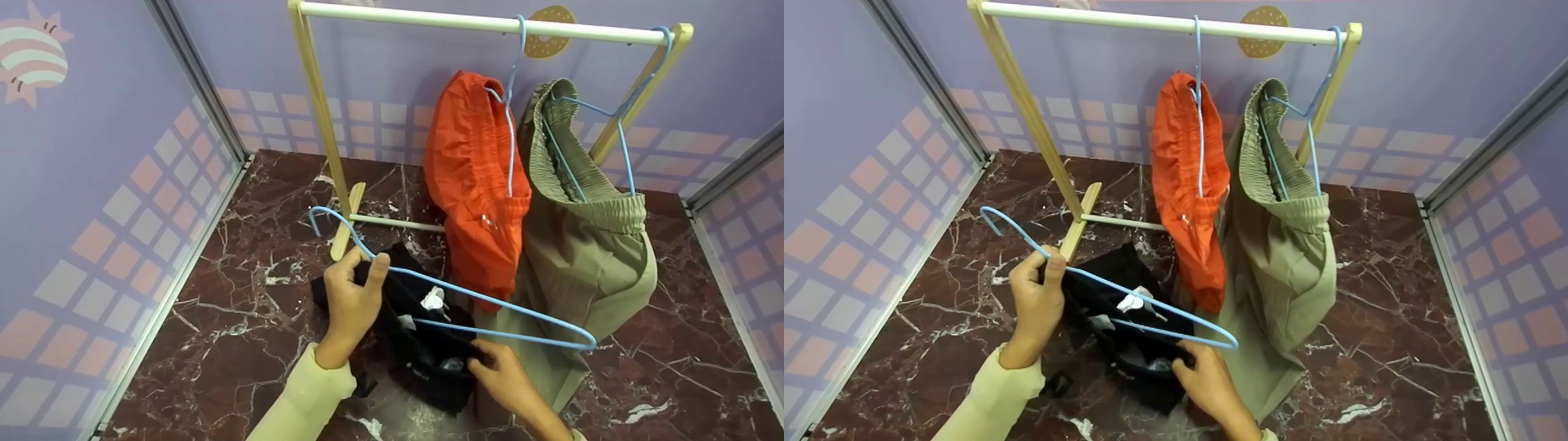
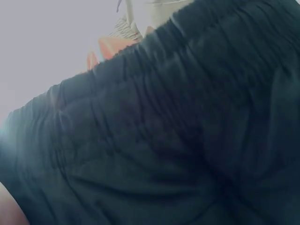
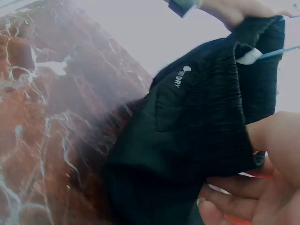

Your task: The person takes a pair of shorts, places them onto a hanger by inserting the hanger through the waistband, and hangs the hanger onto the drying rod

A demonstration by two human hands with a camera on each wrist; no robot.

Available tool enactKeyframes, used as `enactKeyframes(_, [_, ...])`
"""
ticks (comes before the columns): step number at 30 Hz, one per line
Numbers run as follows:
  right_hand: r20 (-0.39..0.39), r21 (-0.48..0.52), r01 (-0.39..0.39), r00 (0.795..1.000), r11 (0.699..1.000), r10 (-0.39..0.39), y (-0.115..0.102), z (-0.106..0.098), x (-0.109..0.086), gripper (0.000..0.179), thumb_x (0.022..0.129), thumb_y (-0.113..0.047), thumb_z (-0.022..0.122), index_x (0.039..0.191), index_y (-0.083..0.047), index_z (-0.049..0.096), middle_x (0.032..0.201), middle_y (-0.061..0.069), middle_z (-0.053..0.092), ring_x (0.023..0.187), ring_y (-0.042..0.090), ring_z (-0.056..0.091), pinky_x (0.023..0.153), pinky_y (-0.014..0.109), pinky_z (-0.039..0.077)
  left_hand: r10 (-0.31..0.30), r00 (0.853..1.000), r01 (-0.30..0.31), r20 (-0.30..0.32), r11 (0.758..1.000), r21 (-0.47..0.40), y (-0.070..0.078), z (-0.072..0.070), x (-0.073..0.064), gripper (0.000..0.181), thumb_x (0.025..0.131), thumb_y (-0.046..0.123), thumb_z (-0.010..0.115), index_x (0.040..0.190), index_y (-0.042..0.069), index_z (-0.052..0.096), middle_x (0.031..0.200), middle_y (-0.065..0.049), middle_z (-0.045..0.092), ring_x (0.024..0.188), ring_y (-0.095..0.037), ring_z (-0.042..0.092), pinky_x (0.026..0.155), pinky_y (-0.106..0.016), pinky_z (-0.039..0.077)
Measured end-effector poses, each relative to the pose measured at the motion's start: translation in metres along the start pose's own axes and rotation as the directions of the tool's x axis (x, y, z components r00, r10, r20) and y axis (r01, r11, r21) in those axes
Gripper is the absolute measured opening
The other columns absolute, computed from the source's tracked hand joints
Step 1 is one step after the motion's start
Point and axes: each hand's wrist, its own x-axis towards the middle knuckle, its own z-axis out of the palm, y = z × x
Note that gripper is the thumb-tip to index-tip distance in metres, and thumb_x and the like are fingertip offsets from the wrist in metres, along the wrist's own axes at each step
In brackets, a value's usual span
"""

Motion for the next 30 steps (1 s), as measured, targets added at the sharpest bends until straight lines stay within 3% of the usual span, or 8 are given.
enactKeyframes(4, [-0.108,0.096,-0.004,0.994,0.995,0.015,-0.006,-0.013,-0.002,0.02,0.083,0.009,0.061,0.098,-0.001,0.071,0.092,0.011,0.072,0.076,-0.001,0.06,0.069,0.016,0.049,0.01,1.0,-0.01,-0.015,1.0,0.005,-0.001,-0.006,0.002,0.057,0.091,0.054,0.058,0.06,0.008,0.047,0.055,0.0,0.037,0.055,-0.007,0.031,0.057,-0.021,0.031])
enactKeyframes(9, [-0.221,0.136,-0.007,0.975,0.991,0.038,-0.019,-0.034,-0.004,0.02,0.081,0.012,0.061,0.091,-0.002,0.071,0.084,0.005,0.071,0.071,0.0,0.061,0.067,0.017,0.05,0.022,0.999,-0.022,-0.032,1.0,-0.005,-0.004,-0.009,0.003,0.057,0.093,0.05,0.059,0.06,0.006,0.043,0.056,-0.002,0.035,0.056,-0.008,0.032,0.058,-0.022,0.031])
enactKeyframes(18, [-0.251,0.202,-0.007,0.966,0.979,0.059,-0.044,-0.073,-0.009,0.018,0.083,0.012,0.06,0.092,0.001,0.07,0.081,-0.002,0.071,0.071,0.007,0.066,0.067,0.022,0.053,0.045,0.999,-0.046,-0.027,0.999,-0.02,-0.006,-0.012,0.004,0.053,0.094,0.044,0.059,0.061,0.006,0.044,0.056,-0.004,0.035,0.055,-0.011,0.031,0.058,-0.023,0.031])
enactKeyframes(22, [-0.252,0.258,0.045,0.967,0.965,0.023,-0.056,-0.089,-0.011,0.016,0.083,0.014,0.059,0.094,0.007,0.069,0.086,0.001,0.071,0.075,0.009,0.066,0.07,0.021,0.053,0.078,0.997,-0.078,-0.02,0.997,-0.012,-0.005,-0.012,0.006,0.048,0.095,0.038,0.06,0.061,0.007,0.046,0.058,-0.003,0.038,0.056,-0.01,0.032,0.059,-0.023,0.032])
enactKeyframes(26, [-0.22,0.386,0.11,0.975,0.916,-0.025,-0.067,-0.103,-0.01,0.018,0.084,0.017,0.055,0.091,0.006,0.068,0.082,0.003,0.069,0.072,0.009,0.065,0.066,0.023,0.053,0.139,0.99,-0.139,-0.004,0.99,0.016,-0.005,-0.012,0.007,0.038,0.095,0.027,0.062,0.063,0.008,0.054,0.06,-0.002,0.044,0.058,-0.011,0.038,0.061,-0.023,0.037])
enactKeyframes(30, [-0.138,0.539,0.156,0.986,0.828,-0.096,-0.076,-0.114,-0.009,0.023,0.088,0.017,0.047,0.092,0.004,0.066,0.081,0.002,0.068,0.071,0.009,0.064,0.064,0.024,0.054,0.19,0.982,-0.19,-0.002,0.98,0.06,-0.005,-0.012,0.007,0.034,0.094,0.025,0.062,0.064,0.009,0.059,0.061,-0.001,0.046,0.059,-0.011,0.041,0.061,-0.022,0.039])
